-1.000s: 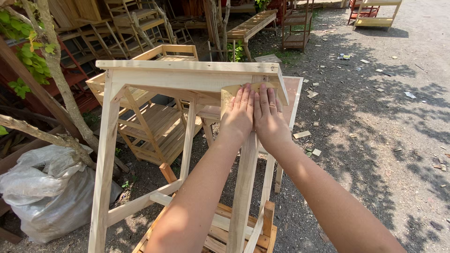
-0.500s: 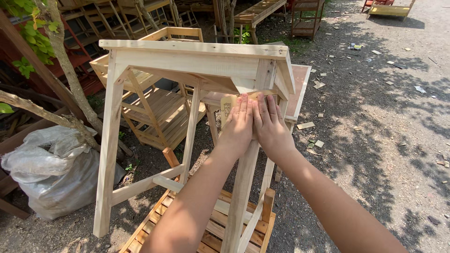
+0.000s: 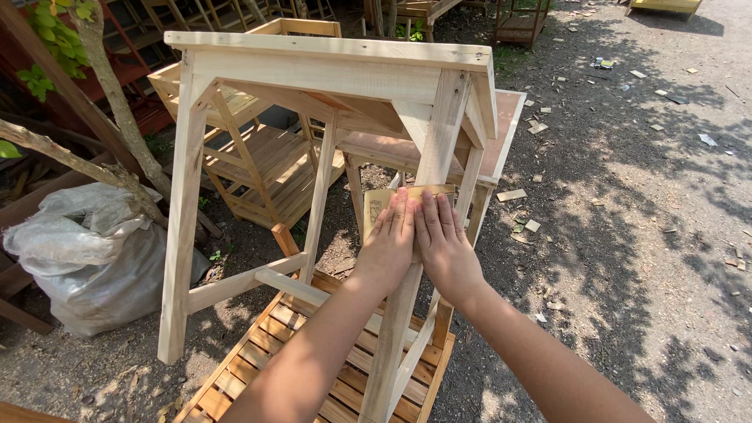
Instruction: The person sands a wooden chair frame with sheets of sandpaper, rubbing the legs, rails and edges by hand. They reposition the frame and work over different surfaces, then run their hands over the sanded wood at the end.
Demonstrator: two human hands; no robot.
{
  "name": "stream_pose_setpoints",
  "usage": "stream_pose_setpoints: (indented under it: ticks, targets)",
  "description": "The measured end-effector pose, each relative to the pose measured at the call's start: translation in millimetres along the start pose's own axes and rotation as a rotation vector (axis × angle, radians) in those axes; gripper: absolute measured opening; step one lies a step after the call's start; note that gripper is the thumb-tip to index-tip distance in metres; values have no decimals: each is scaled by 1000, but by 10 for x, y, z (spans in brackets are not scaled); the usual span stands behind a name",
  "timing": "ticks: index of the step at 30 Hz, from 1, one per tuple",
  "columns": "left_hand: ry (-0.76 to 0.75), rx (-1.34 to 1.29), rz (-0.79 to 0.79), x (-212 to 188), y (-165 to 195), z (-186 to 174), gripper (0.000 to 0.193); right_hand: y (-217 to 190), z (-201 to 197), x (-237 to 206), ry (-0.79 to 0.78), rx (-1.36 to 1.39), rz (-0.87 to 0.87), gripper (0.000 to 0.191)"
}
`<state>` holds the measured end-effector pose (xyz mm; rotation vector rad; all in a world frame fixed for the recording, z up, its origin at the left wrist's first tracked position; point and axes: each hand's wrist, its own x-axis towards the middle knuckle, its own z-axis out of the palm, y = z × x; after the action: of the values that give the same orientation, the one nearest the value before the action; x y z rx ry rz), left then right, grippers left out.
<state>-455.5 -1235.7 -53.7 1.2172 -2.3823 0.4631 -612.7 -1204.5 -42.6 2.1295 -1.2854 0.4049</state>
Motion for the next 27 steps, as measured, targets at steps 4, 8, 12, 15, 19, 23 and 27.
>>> stream_pose_setpoints:
  ticks: [4,8,12,15,19,23,27]
  targets:
    - [150,9,-8,730,-148,-69,70,520,-64,523,61,-100,11,75]
    - [83,-145,-19,571,-114,-176,67,389,-94,402,-25,-93,29,76]
    - [-158,-253,-36,120,-20,-300,83,51,-102,40,31,-23,5,76]
    - [-318,-410,-140,215,-2,-433,101,151,-110,119,-21,-25,-9,78]
    - [-241,-486,-178,576,38,-609,111,610,-154,619,42,4,-27,75]
    - [-67,-646,-316,663,114,-562,114,892,-232,953,60,-53,-153,64]
    - [206,-945,-416,893,103,-265,106,968,-275,965,165,148,-166,68]
